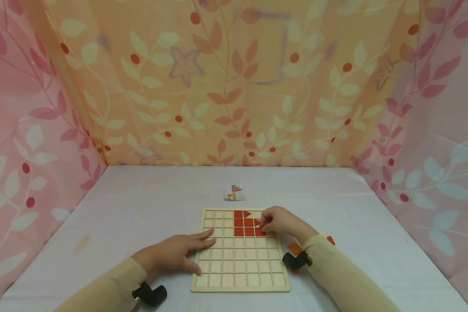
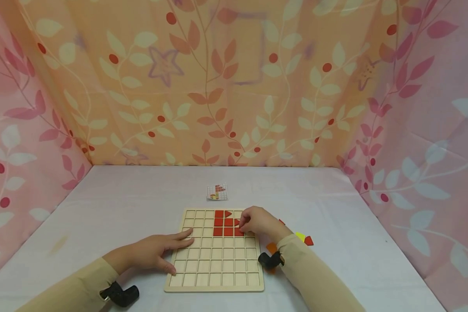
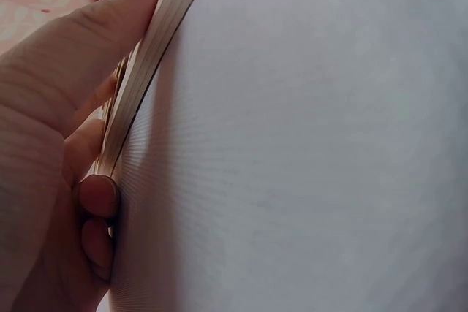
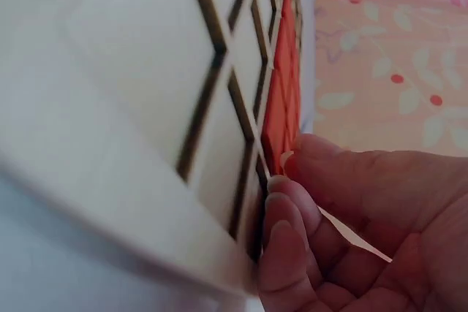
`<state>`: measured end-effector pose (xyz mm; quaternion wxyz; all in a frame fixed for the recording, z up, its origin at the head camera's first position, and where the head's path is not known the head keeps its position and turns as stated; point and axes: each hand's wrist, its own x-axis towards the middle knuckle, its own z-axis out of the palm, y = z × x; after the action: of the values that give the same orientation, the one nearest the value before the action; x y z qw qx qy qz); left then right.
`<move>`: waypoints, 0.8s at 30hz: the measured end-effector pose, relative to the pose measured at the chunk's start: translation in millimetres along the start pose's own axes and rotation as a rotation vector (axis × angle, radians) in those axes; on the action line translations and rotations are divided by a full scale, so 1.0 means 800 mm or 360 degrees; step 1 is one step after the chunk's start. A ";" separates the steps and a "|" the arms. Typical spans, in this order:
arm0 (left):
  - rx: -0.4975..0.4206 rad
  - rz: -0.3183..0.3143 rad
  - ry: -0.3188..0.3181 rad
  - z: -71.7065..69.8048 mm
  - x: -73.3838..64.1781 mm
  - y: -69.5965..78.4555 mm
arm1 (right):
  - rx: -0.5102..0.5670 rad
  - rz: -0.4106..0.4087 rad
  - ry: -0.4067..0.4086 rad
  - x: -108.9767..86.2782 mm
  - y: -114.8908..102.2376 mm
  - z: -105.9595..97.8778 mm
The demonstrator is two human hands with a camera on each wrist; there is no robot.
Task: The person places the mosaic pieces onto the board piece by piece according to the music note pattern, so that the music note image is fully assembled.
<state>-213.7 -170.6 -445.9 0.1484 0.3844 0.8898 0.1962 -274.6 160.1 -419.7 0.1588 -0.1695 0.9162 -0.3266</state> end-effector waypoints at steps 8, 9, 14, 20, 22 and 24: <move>0.0030 0.0024 0.0014 0.001 -0.002 0.002 | 0.0155 -0.0001 0.0030 -0.023 0.031 -0.034; 0.0023 0.0015 0.0008 0.000 -0.001 0.002 | 0.0157 0.0003 0.0046 -0.026 0.035 -0.039; 0.0017 0.0011 -0.0002 0.000 0.000 0.001 | 0.0129 0.0084 0.0125 -0.042 0.051 -0.060; 0.0035 0.0055 0.0006 0.000 0.000 0.000 | 0.0154 0.0218 0.0172 -0.058 0.076 -0.079; 0.0051 0.0072 0.0006 0.000 0.000 0.000 | 0.0135 0.0256 0.0195 -0.062 0.085 -0.085; 0.0068 0.0090 0.0009 0.000 0.000 -0.001 | 0.0116 0.0281 0.0209 -0.066 0.093 -0.088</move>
<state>-214.0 -171.0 -446.2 0.1322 0.4118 0.8830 0.1824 -270.9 274.8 -406.6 0.1327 -0.0604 0.9235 -0.3548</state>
